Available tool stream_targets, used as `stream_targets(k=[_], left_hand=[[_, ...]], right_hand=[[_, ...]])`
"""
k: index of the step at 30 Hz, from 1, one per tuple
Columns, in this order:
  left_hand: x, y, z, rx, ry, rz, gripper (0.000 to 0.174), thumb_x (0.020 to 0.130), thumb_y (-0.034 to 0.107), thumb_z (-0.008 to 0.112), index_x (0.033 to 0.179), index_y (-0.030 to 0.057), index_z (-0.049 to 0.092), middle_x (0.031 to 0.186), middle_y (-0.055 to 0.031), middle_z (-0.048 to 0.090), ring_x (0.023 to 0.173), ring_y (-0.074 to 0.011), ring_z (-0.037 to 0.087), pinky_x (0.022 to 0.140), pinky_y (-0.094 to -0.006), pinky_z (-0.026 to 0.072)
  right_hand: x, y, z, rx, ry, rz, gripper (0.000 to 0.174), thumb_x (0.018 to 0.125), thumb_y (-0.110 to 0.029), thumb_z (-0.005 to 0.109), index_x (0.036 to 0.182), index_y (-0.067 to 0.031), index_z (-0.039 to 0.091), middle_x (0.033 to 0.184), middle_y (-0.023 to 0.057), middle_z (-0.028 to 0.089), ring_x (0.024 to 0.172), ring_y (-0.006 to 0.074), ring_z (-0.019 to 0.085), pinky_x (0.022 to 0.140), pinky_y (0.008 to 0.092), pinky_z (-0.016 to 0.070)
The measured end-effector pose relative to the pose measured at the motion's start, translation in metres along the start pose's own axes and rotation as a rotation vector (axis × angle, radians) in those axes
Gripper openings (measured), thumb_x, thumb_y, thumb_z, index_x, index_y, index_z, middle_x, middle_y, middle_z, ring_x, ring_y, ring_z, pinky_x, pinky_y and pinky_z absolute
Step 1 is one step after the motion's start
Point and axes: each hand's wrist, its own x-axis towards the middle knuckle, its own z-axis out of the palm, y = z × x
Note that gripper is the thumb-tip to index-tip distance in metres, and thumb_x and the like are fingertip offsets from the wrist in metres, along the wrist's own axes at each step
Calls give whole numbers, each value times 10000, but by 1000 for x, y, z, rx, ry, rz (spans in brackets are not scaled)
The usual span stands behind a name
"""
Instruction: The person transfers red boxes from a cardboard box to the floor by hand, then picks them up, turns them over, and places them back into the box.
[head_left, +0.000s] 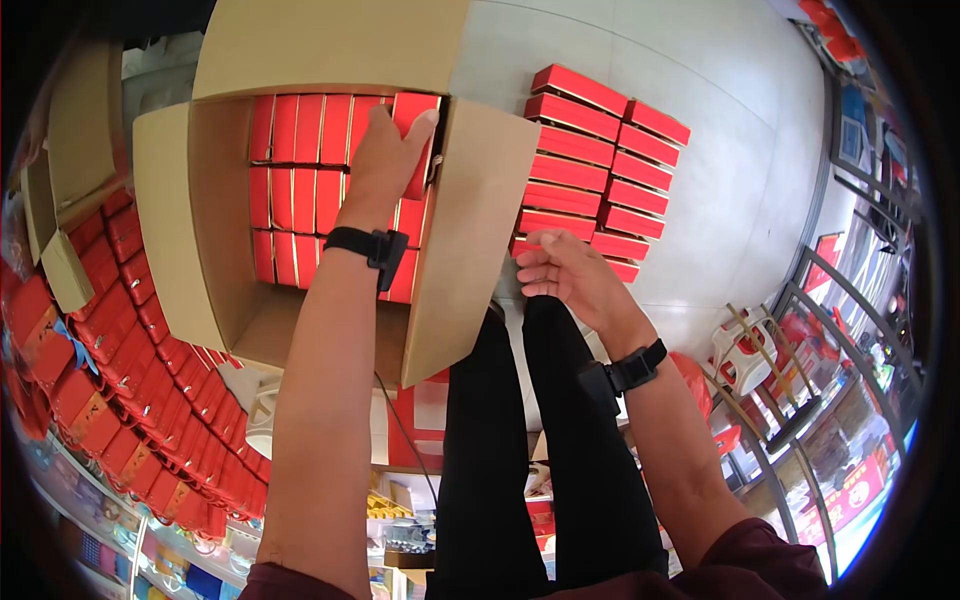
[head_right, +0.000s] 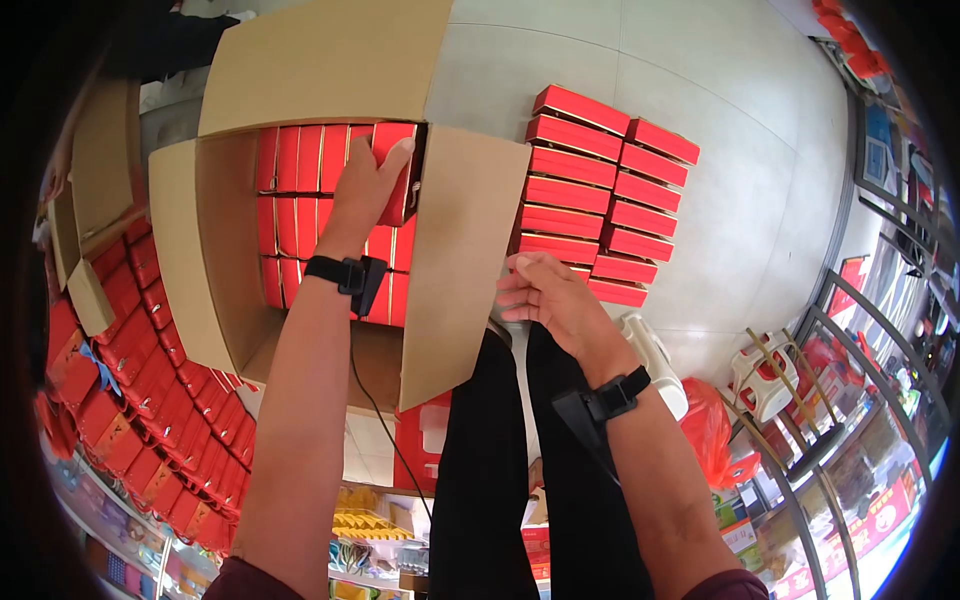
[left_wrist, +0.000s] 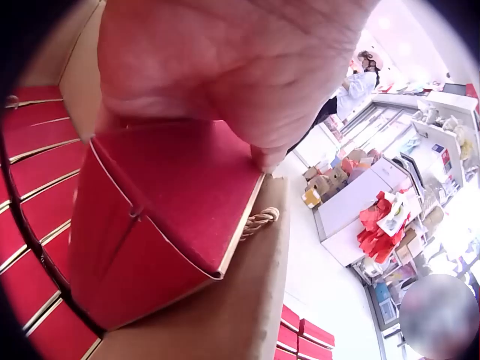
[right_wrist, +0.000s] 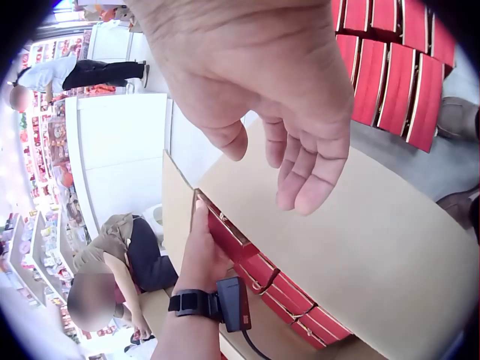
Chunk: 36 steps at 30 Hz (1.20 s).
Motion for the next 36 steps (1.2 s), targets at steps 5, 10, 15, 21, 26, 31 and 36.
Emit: stream_targets(k=[5, 10, 15, 21, 26, 31, 36], left_hand=[[7, -20, 10, -136, -54, -2, 899, 963, 672, 515, 1497, -39, 379, 1326, -303, 598, 1236, -391, 608, 1048, -446, 464], [6, -23, 13, -150, -29, 36, 935, 961, 707, 481, 1507, -45, 375, 1395, -312, 550, 1308, -387, 556, 1099, -441, 430], [6, -35, 10, -154, 52, 74, 914, 972, 687, 486, 1498, -56, 393, 1465, -295, 500, 1340, -396, 523, 1127, -440, 400], [-37, -26, 12, -44, 352, 214, 669, 1037, 498, 529, 1426, -44, 478, 1393, -244, 536, 1295, -377, 540, 1105, -436, 415], [-127, 44, 53, -232, 142, 573, 286, 1047, 217, 572, 1236, 4, 595, 1169, -147, 627, 1096, -292, 607, 971, -373, 479], [-124, -7, 217, -248, -178, 203, 479, 1021, 349, 568, 1277, -56, 572, 1206, -263, 625, 1173, -379, 603, 1026, -424, 459], [-82, -63, 299, -116, -57, -159, 820, 962, 520, 575, 1445, -124, 419, 1417, -356, 503, 1354, -456, 475, 1140, -455, 380]], right_hand=[[9, 6, -1, -60, 0, -10, 313, 1056, -320, 560, 1226, -60, 596, 1064, 90, 665, 941, 190, 667, 852, 348, 561], [17, 11, 10, -151, 17, 31, 296, 1061, -314, 552, 1206, -60, 598, 1045, 79, 652, 924, 184, 655, 843, 342, 552], [14, 18, -1, -131, 2, 42, 363, 1000, -355, 632, 1174, -43, 568, 1049, 105, 625, 932, 201, 659, 838, 349, 572], [5, 27, -37, -105, 52, 63, 282, 1059, -302, 550, 1195, -60, 597, 1040, 84, 640, 922, 197, 655, 843, 354, 570], [16, 53, -105, -136, 175, 85, 386, 998, -316, 617, 1244, -22, 571, 1080, 116, 634, 953, 229, 664, 821, 365, 577], [38, 88, -191, -259, 430, 90, 405, 965, -275, 609, 1296, -46, 562, 1124, 100, 622, 999, 222, 649, 839, 364, 566], [57, 97, -226, -372, 508, 70, 654, 970, -298, 606, 1539, -86, 363, 1303, 142, 555, 1142, 262, 590, 987, 402, 505]])
